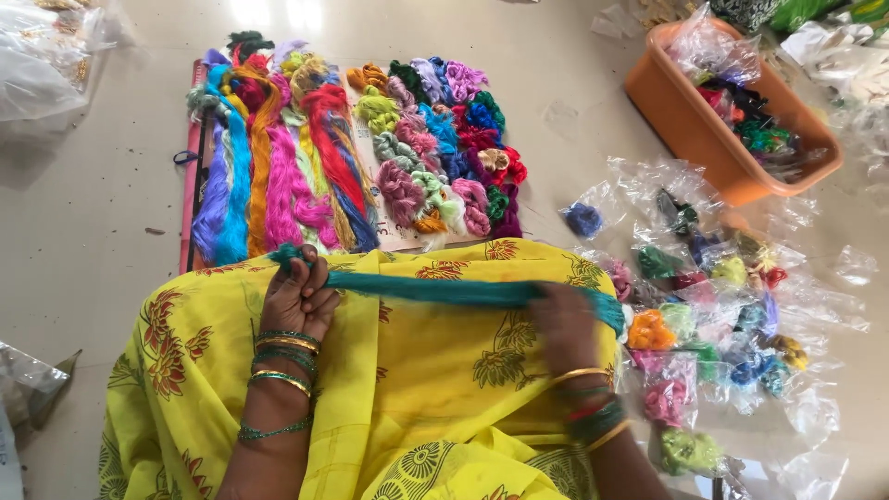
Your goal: The person sits on the floor in front of a board of colorful dyed fiber strands. They handle a pink fiber bundle, then stretch and smooth a long teal fiber bundle across their lap and tie its ends, working the fibers by hand.
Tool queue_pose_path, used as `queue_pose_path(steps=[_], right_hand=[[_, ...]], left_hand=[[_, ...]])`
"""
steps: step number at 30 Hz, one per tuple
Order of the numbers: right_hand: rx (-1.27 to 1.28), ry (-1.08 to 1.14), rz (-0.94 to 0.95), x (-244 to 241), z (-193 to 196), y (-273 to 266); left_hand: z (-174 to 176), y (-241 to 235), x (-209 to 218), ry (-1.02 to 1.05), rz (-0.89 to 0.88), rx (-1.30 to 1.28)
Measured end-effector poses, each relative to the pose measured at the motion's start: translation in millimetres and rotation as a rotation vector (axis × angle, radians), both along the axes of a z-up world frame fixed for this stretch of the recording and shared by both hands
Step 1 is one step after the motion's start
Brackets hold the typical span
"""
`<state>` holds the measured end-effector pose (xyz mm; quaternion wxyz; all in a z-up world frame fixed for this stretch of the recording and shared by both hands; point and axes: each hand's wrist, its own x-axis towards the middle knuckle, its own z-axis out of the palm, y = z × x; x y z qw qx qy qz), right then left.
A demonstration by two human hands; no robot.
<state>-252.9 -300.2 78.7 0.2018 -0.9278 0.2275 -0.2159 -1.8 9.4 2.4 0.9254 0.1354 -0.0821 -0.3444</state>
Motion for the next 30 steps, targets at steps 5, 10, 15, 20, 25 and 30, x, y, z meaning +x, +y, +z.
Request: queue_pose_path(steps=[5,10,15,20,25,30], right_hand=[[-0.269,0.004,0.017,-99,-68,-140],[-0.525,0.102,-0.298,-105,-63,-137],[0.089,-0.201,0.095,28,17,3],[0.386,-0.081,0.571,133,48,112],[0.795,0.399,0.618,180,14,115],[0.749,0.490,0.546,131,24,-5]], left_hand=[[-2,-5,6,-0.004,0.036,-0.029],[-5,-8,6,-0.009,0.033,0.005],[-7,-6,7,-0.008,-0.009,0.008],[5,-1,-3,-0.051,-0.054,-0.028],[5,9,-2,-0.041,-0.077,-0.056],[0,9,0,-0.045,0.005,-0.237]])
